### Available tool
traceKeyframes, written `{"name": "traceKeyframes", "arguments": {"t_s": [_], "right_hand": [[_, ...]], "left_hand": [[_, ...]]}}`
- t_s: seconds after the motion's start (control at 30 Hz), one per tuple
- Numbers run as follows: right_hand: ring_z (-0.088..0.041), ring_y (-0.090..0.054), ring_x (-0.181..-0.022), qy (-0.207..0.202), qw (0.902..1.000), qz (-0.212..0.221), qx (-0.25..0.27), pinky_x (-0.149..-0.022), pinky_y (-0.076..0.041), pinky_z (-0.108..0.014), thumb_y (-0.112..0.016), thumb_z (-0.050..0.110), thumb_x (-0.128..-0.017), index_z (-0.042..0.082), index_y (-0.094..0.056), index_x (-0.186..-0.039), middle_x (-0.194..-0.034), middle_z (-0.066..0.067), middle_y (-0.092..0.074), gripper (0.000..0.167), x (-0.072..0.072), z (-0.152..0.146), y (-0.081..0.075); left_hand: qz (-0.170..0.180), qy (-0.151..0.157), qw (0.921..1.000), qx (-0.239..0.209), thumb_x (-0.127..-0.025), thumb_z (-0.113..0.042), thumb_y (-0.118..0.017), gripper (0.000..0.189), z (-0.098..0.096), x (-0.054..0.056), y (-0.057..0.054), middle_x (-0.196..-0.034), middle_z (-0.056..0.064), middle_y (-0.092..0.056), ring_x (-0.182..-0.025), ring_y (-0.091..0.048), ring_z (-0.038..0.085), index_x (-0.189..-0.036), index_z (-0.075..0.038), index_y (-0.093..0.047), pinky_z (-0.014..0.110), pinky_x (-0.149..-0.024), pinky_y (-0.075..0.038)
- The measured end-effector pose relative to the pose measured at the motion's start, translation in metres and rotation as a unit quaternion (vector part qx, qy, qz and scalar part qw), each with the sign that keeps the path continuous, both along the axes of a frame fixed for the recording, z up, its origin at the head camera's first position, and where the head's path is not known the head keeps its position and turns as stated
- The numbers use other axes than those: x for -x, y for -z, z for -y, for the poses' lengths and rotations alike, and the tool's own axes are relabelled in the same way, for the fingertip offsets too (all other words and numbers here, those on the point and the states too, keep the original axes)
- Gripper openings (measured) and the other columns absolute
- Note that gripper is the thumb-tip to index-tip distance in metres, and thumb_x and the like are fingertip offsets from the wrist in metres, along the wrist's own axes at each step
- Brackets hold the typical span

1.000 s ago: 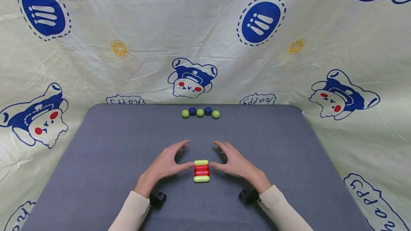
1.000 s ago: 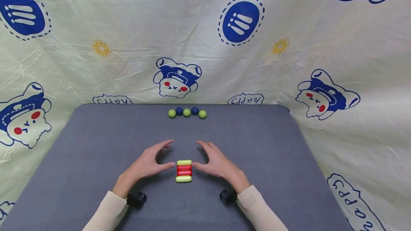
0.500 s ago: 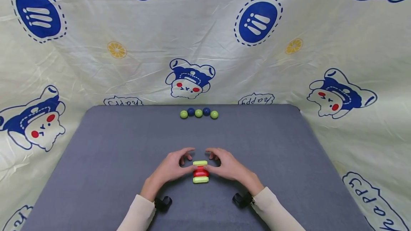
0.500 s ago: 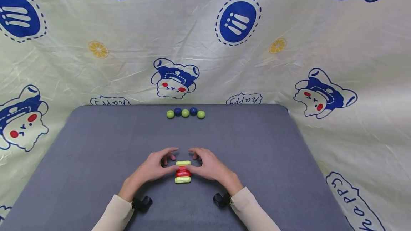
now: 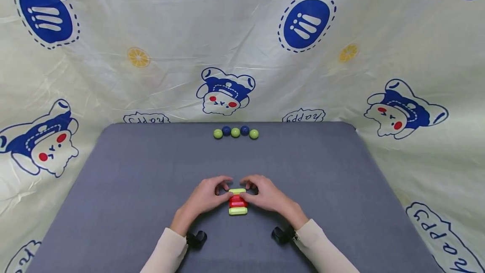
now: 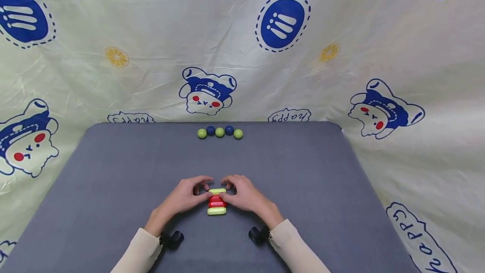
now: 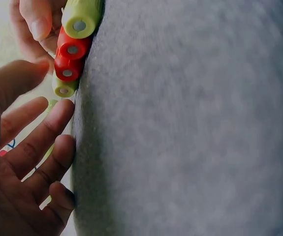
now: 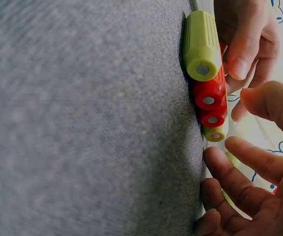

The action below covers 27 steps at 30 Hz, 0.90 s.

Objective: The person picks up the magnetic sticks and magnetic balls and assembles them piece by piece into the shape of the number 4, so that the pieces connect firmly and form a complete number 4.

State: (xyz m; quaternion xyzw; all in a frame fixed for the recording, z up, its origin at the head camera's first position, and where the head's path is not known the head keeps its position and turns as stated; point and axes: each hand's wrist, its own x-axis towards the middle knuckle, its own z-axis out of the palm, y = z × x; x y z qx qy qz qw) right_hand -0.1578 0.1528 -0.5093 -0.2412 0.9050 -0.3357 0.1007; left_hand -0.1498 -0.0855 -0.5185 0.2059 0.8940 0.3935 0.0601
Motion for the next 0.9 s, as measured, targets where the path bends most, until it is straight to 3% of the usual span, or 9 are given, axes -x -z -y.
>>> {"name": "traceKeyframes", "arguments": {"t_s": [0.17, 0.43, 0.67, 0.9], "right_hand": [[-0.011, -0.056, -0.089, -0.008, 1.0000, 0.001, -0.003, -0.084, -0.047, -0.035, -0.070, 0.031, -0.098, 0.013, -0.071, -0.118, -0.096, 0.006, -0.063, 0.027, -0.002, 0.002, 0.000], [-0.009, -0.055, -0.085, -0.004, 1.0000, -0.004, -0.004, -0.079, -0.046, -0.031, -0.067, 0.022, -0.099, 0.014, -0.075, -0.108, -0.092, 0.008, -0.063, 0.014, -0.002, 0.002, 0.003], [-0.009, -0.055, -0.082, -0.009, 0.9998, -0.016, -0.001, -0.076, -0.047, -0.029, -0.067, 0.016, -0.099, 0.013, -0.076, -0.102, -0.090, 0.007, -0.064, 0.010, 0.003, 0.001, 0.004], [-0.008, -0.057, -0.082, -0.015, 0.9995, -0.021, 0.020, -0.075, -0.049, -0.027, -0.065, 0.015, -0.101, 0.009, -0.074, -0.105, -0.093, 0.002, -0.064, 0.012, 0.011, 0.003, 0.002]], "left_hand": [[0.012, -0.002, 0.9999, 0.010, -0.094, -0.024, -0.076, 0.030, 0.000, -0.003, 0.001, -0.091, -0.011, -0.067, -0.066, -0.049, 0.003, -0.122, -0.015, -0.073, 0.022, -0.063, -0.043], [-0.013, 0.000, 0.9999, 0.006, -0.095, -0.019, -0.074, 0.013, -0.003, -0.004, 0.001, -0.095, -0.004, -0.071, -0.070, -0.051, 0.005, -0.106, -0.014, -0.079, 0.023, -0.065, -0.044], [-0.028, -0.001, 0.9996, 0.009, -0.096, -0.018, -0.074, 0.010, -0.005, -0.001, 0.005, -0.094, -0.005, -0.071, -0.066, -0.048, 0.003, -0.104, -0.016, -0.080, 0.023, -0.063, -0.043], [-0.015, -0.020, 0.9995, -0.018, -0.097, -0.020, -0.073, 0.010, -0.004, 0.005, 0.001, -0.091, -0.006, -0.068, -0.066, -0.048, 0.004, -0.105, -0.017, -0.078, 0.023, -0.062, -0.043]]}}
